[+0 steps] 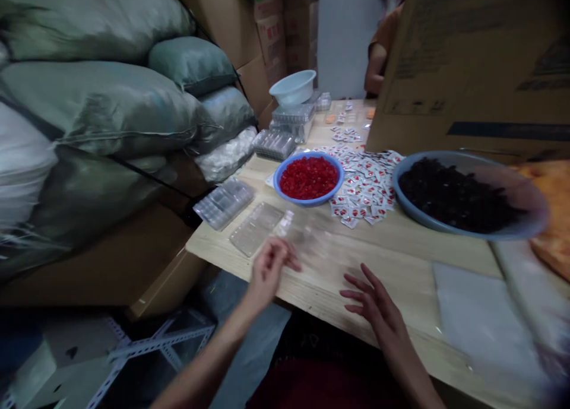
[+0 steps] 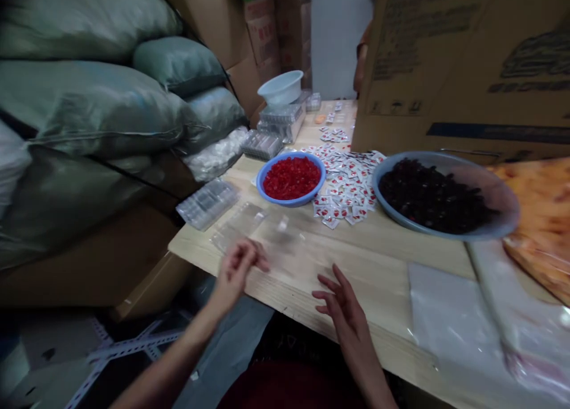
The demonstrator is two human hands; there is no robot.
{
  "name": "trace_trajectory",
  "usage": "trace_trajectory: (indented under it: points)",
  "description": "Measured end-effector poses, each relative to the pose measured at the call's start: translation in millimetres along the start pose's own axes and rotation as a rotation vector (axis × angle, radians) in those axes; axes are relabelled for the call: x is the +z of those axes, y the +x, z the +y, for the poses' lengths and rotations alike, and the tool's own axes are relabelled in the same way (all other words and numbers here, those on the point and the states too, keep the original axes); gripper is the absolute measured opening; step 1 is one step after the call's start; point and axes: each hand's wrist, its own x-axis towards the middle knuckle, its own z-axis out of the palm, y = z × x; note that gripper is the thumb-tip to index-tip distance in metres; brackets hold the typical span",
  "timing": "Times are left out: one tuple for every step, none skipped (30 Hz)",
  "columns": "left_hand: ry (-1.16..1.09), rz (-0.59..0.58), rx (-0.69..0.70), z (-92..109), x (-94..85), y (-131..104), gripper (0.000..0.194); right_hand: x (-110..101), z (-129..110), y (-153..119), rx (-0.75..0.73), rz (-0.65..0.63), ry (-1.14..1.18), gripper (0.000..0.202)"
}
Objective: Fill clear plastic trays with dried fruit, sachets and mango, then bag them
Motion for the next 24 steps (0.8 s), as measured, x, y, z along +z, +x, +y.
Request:
trace_trajectory:
  points:
    - [-0.111,-0.087,-0.098,-12.8,25.5,-18.6,0.025,2.4,-1.0,3.4,0.011,0.038,0.077,0.065]
    - [-0.19,-0.14,-0.188,-25.5,46.0,-34.4,0.027,1.4,-0.1,7.1,0.022,0.1,0.126,0.068]
    - [-0.238,-0.183,-0.272,-36.8,60.4,-46.6,0.03,-2.7,2.9,11.0,0.027,0.184,0.148,0.071]
    - [-0.255,-0.24,-0.356,-45.3,67.9,-54.3,0.033,-9.6,7.5,14.6,0.019,0.276,0.145,0.073]
    - [-0.235,-0.318,-0.433,-50.3,68.9,-57.0,0.036,-18.5,13.3,17.6,0.004,0.349,0.124,0.075]
    - [-0.186,-0.411,-0.498,-51.5,63.9,-54.0,0.038,-28.3,19.7,19.6,-0.014,0.397,0.092,0.076]
    - [-0.106,-0.537,-0.55,-49.3,54.5,-45.2,0.04,-38.1,25.8,20.5,-0.027,0.42,0.057,0.076]
    - [-0.001,-0.638,-0.569,-44.2,42.3,-30.6,0.039,-46.8,31.0,20.5,-0.034,0.424,0.023,0.076]
    - [0.105,-0.677,-0.541,-37.1,29.4,-10.8,0.038,-53.9,35.0,19.8,-0.033,0.418,-0.008,0.077]
    - [0.204,-0.614,-0.442,-29.1,17.3,13.4,0.038,-58.9,37.6,18.4,-0.027,0.408,-0.035,0.078]
    - [0.296,-0.499,-0.306,-21.2,7.3,40.8,0.038,-61.9,38.8,16.7,-0.019,0.403,-0.058,0.079]
    - [0.394,-0.36,-0.159,-14.2,0.4,70.3,0.035,-63.3,39.0,14.7,-0.013,0.4,-0.079,0.08]
    - [0.498,-0.246,-0.024,-9.0,-3.4,100.6,0.033,-63.7,38.4,12.2,-0.008,0.399,-0.101,0.081]
    - [0.618,-0.157,0.086,-6.3,-4.2,130.8,0.03,-63.9,37.5,9.3,-0.008,0.402,-0.136,0.08]
    - [0.739,-0.091,0.159,-6.2,-2.5,159.9,0.027,-64.5,36.2,5.9,-0.019,0.407,-0.193,0.079]
    - [0.857,-0.077,0.184,-8.6,0.9,186.9,0.025,-66.0,34.5,1.9,-0.042,0.41,-0.274,0.075]
    - [0.964,-0.109,0.172,-13.4,5.4,211.0,0.023,-68.8,32.1,-2.4,-0.07,0.408,-0.377,0.071]
    - [1.055,-0.169,0.132,-19.9,10.3,231.6,0.022,-73.0,28.5,-6.8,-0.101,0.403,-0.494,0.064]
    - [1.127,-0.246,0.075,-27.6,14.7,248.5,0.022,-78.7,23.2,-10.8,-0.129,0.4,-0.61,0.057]
    - [1.177,-0.322,0.02,-35.7,18.2,261.6,0.023,-85.7,15.8,-13.6,-0.147,0.399,-0.711,0.05]
    - [1.205,-0.383,-0.023,-43.8,20.3,271.4,0.026,-94.2,5.9,-14.6,-0.155,0.407,-0.788,0.043]
    - [1.218,-0.427,-0.049,-51.3,20.7,278.2,0.028,-104.0,-6.4,-12.7,-0.161,0.432,-0.842,0.039]
    - [1.218,-0.451,-0.053,-57.8,19.6,282.6,0.03,-115.1,-20.7,-7.4,-0.175,0.468,-0.881,0.036]
    - [1.212,-0.456,-0.036,-63.1,17.2,285.2,0.031,-127.2,-36.4,1.9,-0.2,0.506,-0.91,0.034]
